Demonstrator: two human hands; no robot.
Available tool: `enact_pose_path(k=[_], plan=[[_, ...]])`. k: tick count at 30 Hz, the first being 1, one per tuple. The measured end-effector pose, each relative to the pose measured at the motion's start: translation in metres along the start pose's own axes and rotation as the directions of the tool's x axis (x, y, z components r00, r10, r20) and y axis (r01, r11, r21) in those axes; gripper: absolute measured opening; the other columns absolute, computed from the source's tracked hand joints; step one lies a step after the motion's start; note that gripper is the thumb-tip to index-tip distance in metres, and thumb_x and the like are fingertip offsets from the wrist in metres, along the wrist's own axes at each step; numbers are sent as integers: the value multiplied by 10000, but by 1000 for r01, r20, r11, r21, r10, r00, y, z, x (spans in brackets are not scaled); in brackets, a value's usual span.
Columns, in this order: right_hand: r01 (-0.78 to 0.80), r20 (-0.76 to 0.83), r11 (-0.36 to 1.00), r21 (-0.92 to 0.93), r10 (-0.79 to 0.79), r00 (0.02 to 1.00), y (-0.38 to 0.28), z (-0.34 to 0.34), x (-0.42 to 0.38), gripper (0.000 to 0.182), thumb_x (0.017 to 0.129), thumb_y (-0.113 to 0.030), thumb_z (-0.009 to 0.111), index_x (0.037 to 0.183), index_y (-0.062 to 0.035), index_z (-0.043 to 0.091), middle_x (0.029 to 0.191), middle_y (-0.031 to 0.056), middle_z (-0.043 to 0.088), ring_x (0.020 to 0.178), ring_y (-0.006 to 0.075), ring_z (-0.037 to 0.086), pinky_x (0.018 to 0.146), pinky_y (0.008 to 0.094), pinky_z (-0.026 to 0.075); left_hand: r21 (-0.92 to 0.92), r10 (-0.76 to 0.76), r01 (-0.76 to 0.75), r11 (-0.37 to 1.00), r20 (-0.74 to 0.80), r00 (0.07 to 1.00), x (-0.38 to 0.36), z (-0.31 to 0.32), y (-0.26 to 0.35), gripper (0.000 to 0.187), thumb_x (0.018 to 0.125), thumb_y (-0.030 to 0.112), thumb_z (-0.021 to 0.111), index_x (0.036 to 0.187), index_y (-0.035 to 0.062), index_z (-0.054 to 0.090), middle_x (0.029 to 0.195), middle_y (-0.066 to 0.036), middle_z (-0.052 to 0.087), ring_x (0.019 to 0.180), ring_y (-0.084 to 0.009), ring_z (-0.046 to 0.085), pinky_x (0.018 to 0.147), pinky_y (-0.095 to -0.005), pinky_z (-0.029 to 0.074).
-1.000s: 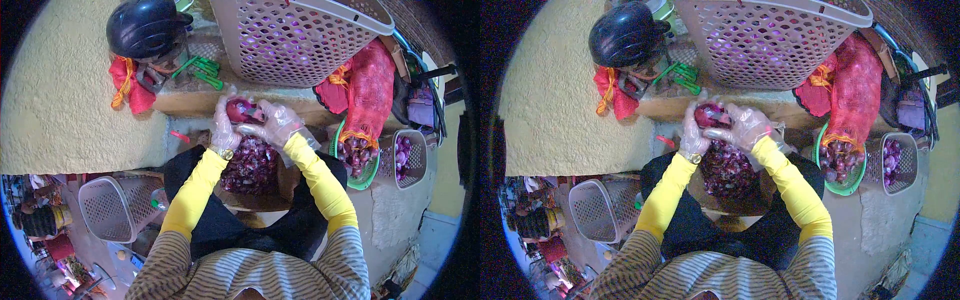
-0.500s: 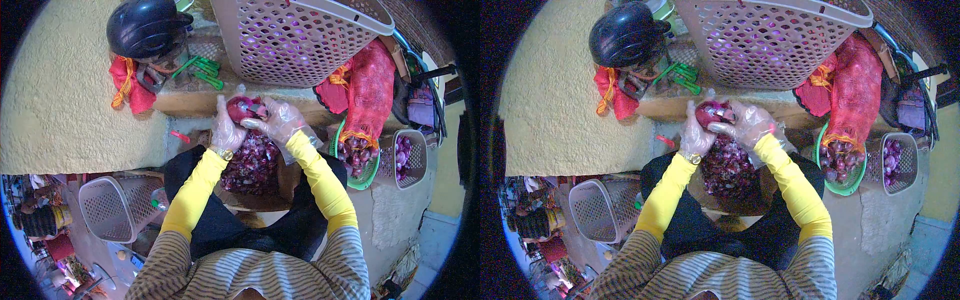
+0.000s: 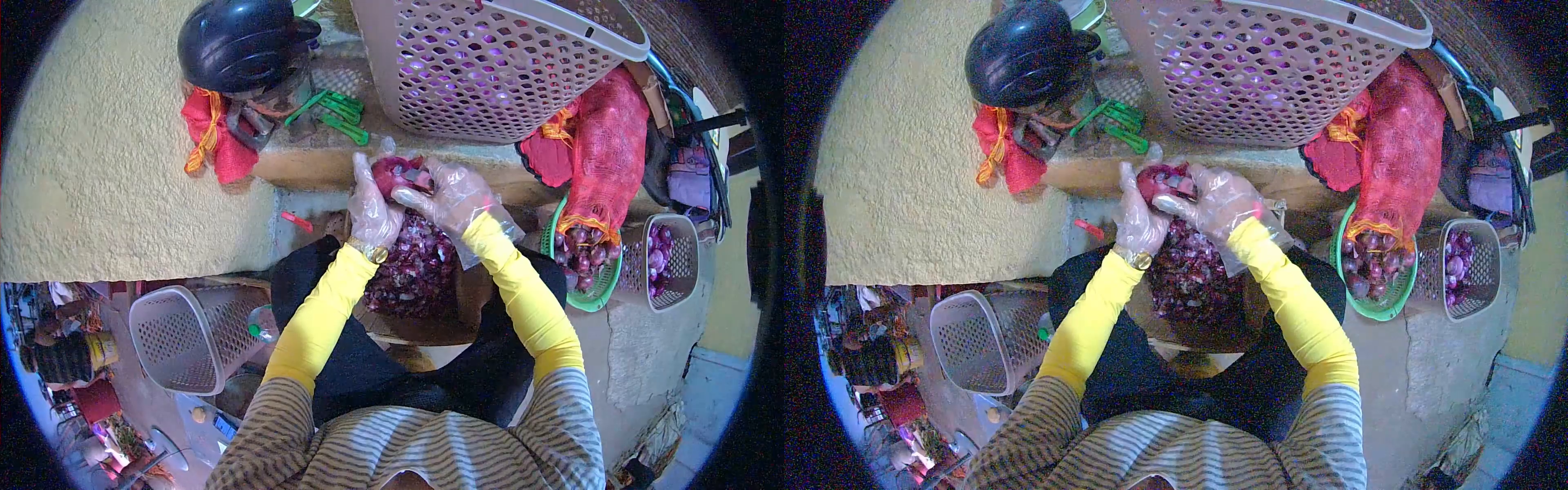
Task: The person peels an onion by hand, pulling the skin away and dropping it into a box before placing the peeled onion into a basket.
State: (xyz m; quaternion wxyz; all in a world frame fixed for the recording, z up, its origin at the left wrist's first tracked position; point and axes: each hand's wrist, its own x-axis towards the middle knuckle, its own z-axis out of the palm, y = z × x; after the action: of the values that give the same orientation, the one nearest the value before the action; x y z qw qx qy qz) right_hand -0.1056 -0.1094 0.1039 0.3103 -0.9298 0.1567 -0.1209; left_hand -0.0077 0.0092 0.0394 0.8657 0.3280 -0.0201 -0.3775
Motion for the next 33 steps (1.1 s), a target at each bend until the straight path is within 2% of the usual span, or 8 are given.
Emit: enact_pose_path(k=[10,12,16,23,27,29,32,33], plan=[[-40,88,999,6,40,995,10,10,4,612,920,-653,575,972,-59,711,822,245,695,788,444,686,730,531,531,7,39,-39,999,-17,999,1,2,0,735,1036,653,318,1538,118,372,1357,-186,592,1207,-322,600,1077,-491,476],[-27,86,995,95,19,996,16,16,3,592,949,-625,548,906,-58,712,809,254,686,792,455,679,736,544,523,40,41,-40,998,-15,999,-1,3,2,733,1037,652,317,1532,115,379,1344,-186,601,1195,-322,607,1068,-490,484],[-23,126,997,68,14,992,8,5,1,577,944,-622,558,854,-75,717,789,237,686,779,438,684,722,533,526,18,-30,31,999,-45,999,-3,7,6,732,1037,652,316,1503,97,415,1303,-182,624,1174,-315,620,1051,-484,499],[135,132,986,-97,-122,984,14,2,1,519,914,-628,598,848,-133,737,769,177,706,735,372,700,695,500,543,-10,-110,109,994,-148,983,-11,17,12,731,1031,660,324,1432,70,483,1270,-180,643,1169,-333,621,1048,-490,503],[219,206,954,-206,-177,963,12,-5,0,467,913,-610,608,844,-166,738,782,141,714,733,350,703,689,493,549,-43,-146,143,989,-67,987,-11,11,12,747,1026,671,317,1409,58,504,1291,-190,639,1188,-336,615,1054,-492,503],[260,212,943,-207,-217,953,9,-9,-3,458,898,-597,638,803,-157,722,750,138,704,705,346,695,653,489,536,-78,-269,261,962,-110,957,-8,6,14,774,1017,689,313,1415,51,497,1324,-209,623,1190,-345,620,1067,-501,493],[354,232,917,-184,-309,922,7,-12,-9,459,882,-595,662,759,-155,704,711,129,689,675,338,688,621,483,529,4,-252,256,967,-143,957,-10,9,21,795,999,716,316,1402,54,492,1336,-229,613,1182,-360,628,1074,-509,485],[403,244,901,-162,-360,901,6,-12,-10,463,881,-606,656,756,-162,703,703,124,684,673,333,690,625,482,535,-32,-264,262,965,-144,954,-3,-1,18,791,986,736,321,1363,65,505,1328,-242,609,1148,-406,638,1044,-563,494]])
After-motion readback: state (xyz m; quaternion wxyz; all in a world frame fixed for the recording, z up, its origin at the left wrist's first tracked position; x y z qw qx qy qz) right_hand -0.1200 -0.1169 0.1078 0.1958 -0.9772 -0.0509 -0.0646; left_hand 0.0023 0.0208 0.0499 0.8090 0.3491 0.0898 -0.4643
